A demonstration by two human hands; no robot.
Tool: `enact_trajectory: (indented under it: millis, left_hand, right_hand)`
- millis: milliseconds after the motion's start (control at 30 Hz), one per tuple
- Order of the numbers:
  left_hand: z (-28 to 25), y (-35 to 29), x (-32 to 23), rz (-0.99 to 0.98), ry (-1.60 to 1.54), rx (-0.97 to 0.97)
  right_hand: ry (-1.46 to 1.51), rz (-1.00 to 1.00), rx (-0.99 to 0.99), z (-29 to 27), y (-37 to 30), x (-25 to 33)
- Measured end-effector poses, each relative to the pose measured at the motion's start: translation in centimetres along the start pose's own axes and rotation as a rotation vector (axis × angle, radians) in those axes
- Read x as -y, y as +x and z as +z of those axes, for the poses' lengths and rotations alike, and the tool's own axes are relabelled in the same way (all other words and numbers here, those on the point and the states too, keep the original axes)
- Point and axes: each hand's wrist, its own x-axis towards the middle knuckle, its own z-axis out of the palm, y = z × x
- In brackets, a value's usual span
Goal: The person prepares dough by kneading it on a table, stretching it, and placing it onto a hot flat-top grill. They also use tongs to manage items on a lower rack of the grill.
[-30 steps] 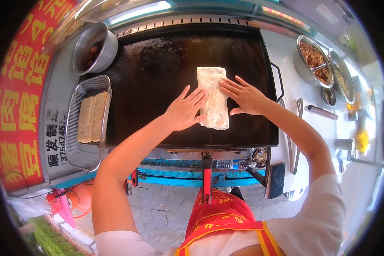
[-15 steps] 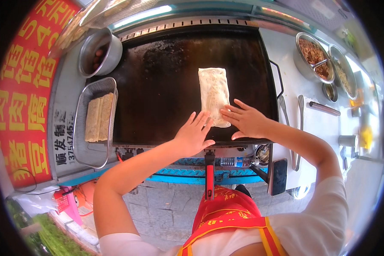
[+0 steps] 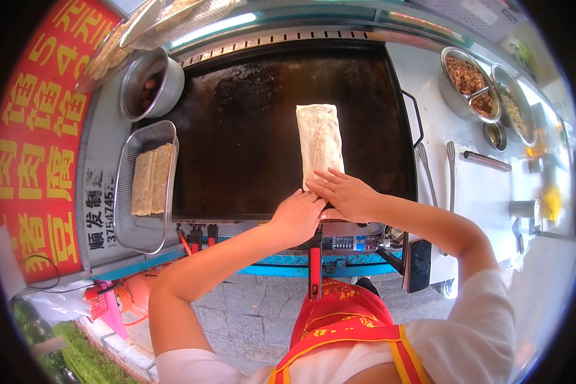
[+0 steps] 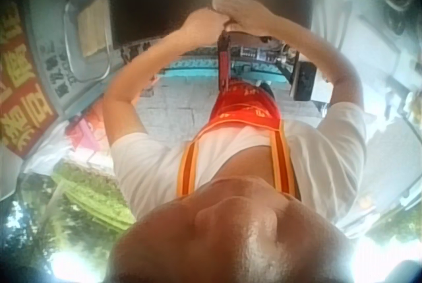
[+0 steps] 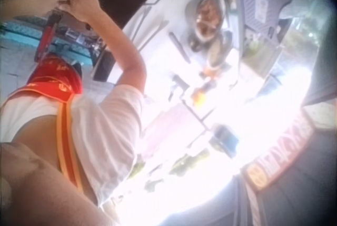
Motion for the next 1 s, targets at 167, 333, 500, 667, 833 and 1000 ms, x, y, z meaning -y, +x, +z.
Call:
enact_trajectory:
  millis: [167, 333, 500, 667, 833, 1000]
  left_hand:
    - [-4.9, 4.0, 1.8, -0.09, 0.025, -0.109]
    - [0.4, 12.5, 6.9, 0.068, 0.185, -0.38]
    - [1.9, 16.1, 7.8, -0.043, 0.263, -0.278]
    - [1.9, 16.0, 8.2, -0.04, 0.295, -0.24]
    - [1.8, 15.5, 8.6, -0.031, 0.295, -0.259]
    - [0.9, 16.6, 7.6, -0.053, 0.245, -0.211]
  right_hand:
    - [-0.014, -0.069, 0.08, 0.7, -1.0, -0.4]
    - [0.035, -0.064, 0.114, 0.8, -0.2, -0.2]
    - [0.094, -0.015, 0.168, 0.2, -0.6, -0.3]
    - [0.106, -0.032, 0.181, 0.1, -0.7, -0.3]
    - [0.088, -0.046, 0.163, 0.4, -0.6, 0.0]
    - [0.233, 0.027, 0.109, 0.0, -0.6, -0.4]
